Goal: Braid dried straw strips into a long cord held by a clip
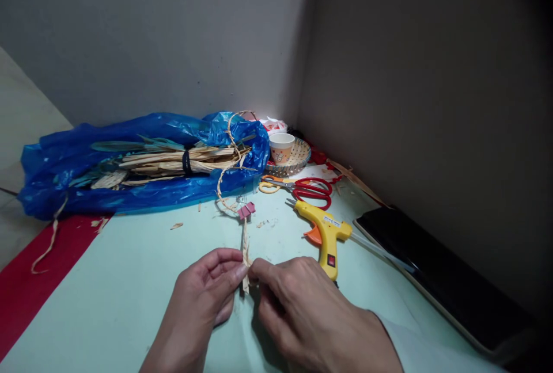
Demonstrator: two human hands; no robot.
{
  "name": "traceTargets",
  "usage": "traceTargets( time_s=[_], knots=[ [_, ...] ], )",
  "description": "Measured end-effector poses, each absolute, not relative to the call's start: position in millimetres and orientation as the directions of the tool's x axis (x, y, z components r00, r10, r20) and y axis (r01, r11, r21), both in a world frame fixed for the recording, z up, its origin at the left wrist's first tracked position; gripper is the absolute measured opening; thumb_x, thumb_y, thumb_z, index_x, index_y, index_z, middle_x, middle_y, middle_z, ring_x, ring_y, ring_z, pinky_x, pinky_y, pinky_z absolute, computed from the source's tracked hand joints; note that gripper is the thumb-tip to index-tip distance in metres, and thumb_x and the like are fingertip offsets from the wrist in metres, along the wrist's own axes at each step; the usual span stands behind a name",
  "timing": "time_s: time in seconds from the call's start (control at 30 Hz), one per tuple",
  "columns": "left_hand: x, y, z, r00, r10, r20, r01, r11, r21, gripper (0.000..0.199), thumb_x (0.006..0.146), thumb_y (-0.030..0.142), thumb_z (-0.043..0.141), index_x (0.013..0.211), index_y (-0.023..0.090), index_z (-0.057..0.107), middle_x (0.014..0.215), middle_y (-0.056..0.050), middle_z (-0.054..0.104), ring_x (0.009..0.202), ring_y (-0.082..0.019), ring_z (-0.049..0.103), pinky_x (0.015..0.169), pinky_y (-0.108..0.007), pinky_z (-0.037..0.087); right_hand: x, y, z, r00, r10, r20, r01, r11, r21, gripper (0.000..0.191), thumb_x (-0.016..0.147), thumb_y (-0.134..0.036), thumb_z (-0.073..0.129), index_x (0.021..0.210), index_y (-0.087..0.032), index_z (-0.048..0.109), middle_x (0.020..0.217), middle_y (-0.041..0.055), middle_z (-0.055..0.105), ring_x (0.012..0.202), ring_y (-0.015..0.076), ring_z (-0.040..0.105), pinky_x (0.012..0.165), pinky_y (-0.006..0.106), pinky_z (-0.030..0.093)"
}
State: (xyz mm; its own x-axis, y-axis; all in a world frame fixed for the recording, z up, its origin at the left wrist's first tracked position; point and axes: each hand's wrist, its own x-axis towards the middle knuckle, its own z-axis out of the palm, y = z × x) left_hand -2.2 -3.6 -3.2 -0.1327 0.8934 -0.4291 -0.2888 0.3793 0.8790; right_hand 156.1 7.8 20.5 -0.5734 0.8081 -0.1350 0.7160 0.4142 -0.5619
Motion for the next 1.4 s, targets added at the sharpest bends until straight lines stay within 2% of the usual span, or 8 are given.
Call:
traceTargets(
  time_s=[0.2, 0.3, 0.4, 0.5, 0.8, 1.07, 1.2, 1.4],
  knots=[
    [2.4, -6.8, 4.9, -0.207, 0.878, -0.432, -0.31, 0.36, 0.88, 0.039, 0.052, 0.032, 0.086, 0.078, 0.011, 0.065, 0.054, 0.005, 0.056, 0.037, 0.003, 0.029, 0.039, -0.01, 0.012, 159.9, 18.3, 22.9, -0.535, 0.844, -0.048, 0.706, 0.415, -0.574, 0.026, 0.09, -0.036, 0.042, 0.071, -0.02, 0.051, 0.063, 0.0013, 0.053, 0.056, 0.0128, 0.042, 0.054, 0.026, 0.027],
    [4.8, -8.1, 9.1, -0.198, 0.881, -0.429, -0.312, 0.359, 0.88, 0.037, 0.053, 0.031, 0.085, 0.078, 0.011, 0.066, 0.056, 0.004, 0.058, 0.036, 0.004, 0.027, 0.039, -0.011, 0.011, 161.5, 26.1, 23.4, -0.478, 0.878, 0.033, 0.68, 0.394, -0.618, 0.025, 0.091, -0.041, 0.047, 0.081, -0.02, 0.057, 0.075, 0.0018, 0.06, 0.066, 0.0141, 0.049, 0.062, 0.026, 0.031],
    [4.7, -7.8, 9.8, -0.204, 0.883, -0.423, -0.31, 0.352, 0.883, 0.035, 0.054, 0.03, 0.084, 0.078, 0.012, 0.067, 0.052, 0.004, 0.056, 0.038, 0.002, 0.034, 0.039, -0.01, 0.017, 161.2, 28.8, 20.6, -0.573, 0.819, 0.005, 0.567, 0.401, -0.719, 0.023, 0.095, -0.036, 0.043, 0.089, -0.02, 0.058, 0.084, 0.0019, 0.063, 0.078, 0.0147, 0.053, 0.068, 0.025, 0.034],
    [2.6, -7.3, 7.3, -0.201, 0.886, -0.417, -0.29, 0.353, 0.89, 0.032, 0.056, 0.028, 0.083, 0.08, 0.013, 0.069, 0.051, 0.004, 0.057, 0.041, -0.001, 0.042, 0.041, -0.01, 0.025, 159.2, 28.5, 18.9, -0.613, 0.79, -0.008, 0.527, 0.401, -0.75, 0.024, 0.097, -0.028, 0.038, 0.082, -0.019, 0.055, 0.078, 0.0004, 0.06, 0.073, 0.0126, 0.051, 0.065, 0.024, 0.032],
    [2.8, -5.4, 5.4, -0.221, 0.923, -0.314, 0.037, 0.33, 0.943, 0.025, 0.06, 0.033, 0.074, 0.071, 0.013, 0.064, 0.06, 0.0, 0.063, 0.057, -0.012, 0.052, 0.053, -0.02, 0.038, 157.3, 18.8, 22.4, -0.57, 0.821, -0.028, 0.607, 0.397, -0.688, 0.028, 0.094, -0.03, 0.04, 0.069, -0.018, 0.043, 0.057, -0.0041, 0.04, 0.054, 0.0094, 0.034, 0.053, 0.025, 0.021],
    [5.6, -7.8, 4.2, -0.208, 0.966, -0.153, 0.205, 0.196, 0.959, 0.015, 0.072, 0.029, 0.061, 0.063, 0.019, 0.054, 0.054, 0.005, 0.053, 0.053, -0.013, 0.047, 0.052, -0.023, 0.035, 151.4, 9.9, 19.8, -0.522, 0.853, -0.01, 0.593, 0.355, -0.723, 0.027, 0.096, -0.031, 0.036, 0.074, -0.02, 0.047, 0.068, -0.0002, 0.053, 0.065, 0.013, 0.046, 0.058, 0.026, 0.028],
    [5.5, -7.6, 4.1, -0.197, 0.971, -0.137, 0.171, 0.171, 0.97, 0.014, 0.071, 0.026, 0.062, 0.062, 0.019, 0.054, 0.054, 0.005, 0.052, 0.052, -0.011, 0.045, 0.05, -0.021, 0.033, 149.8, 7.2, 20.1, -0.513, 0.857, -0.047, 0.604, 0.321, -0.729, 0.028, 0.096, -0.032, 0.035, 0.075, -0.02, 0.047, 0.067, 0.0004, 0.053, 0.062, 0.0132, 0.046, 0.056, 0.025, 0.029],
    [2.5, -4.5, 0.7, -0.148, 0.946, -0.288, -0.04, 0.285, 0.958, 0.017, 0.067, 0.025, 0.067, 0.063, 0.018, 0.053, 0.044, 0.011, 0.036, 0.037, -0.002, 0.022, 0.039, -0.018, 0.013, 147.8, -6.6, 18.0, -0.57, 0.814, -0.111, 0.739, 0.449, -0.503, 0.012, 0.092, -0.024, 0.04, 0.094, -0.022, 0.052, 0.091, 0.006, 0.062, 0.077, 0.02, 0.055, 0.053, 0.027, 0.026]
  ],
)
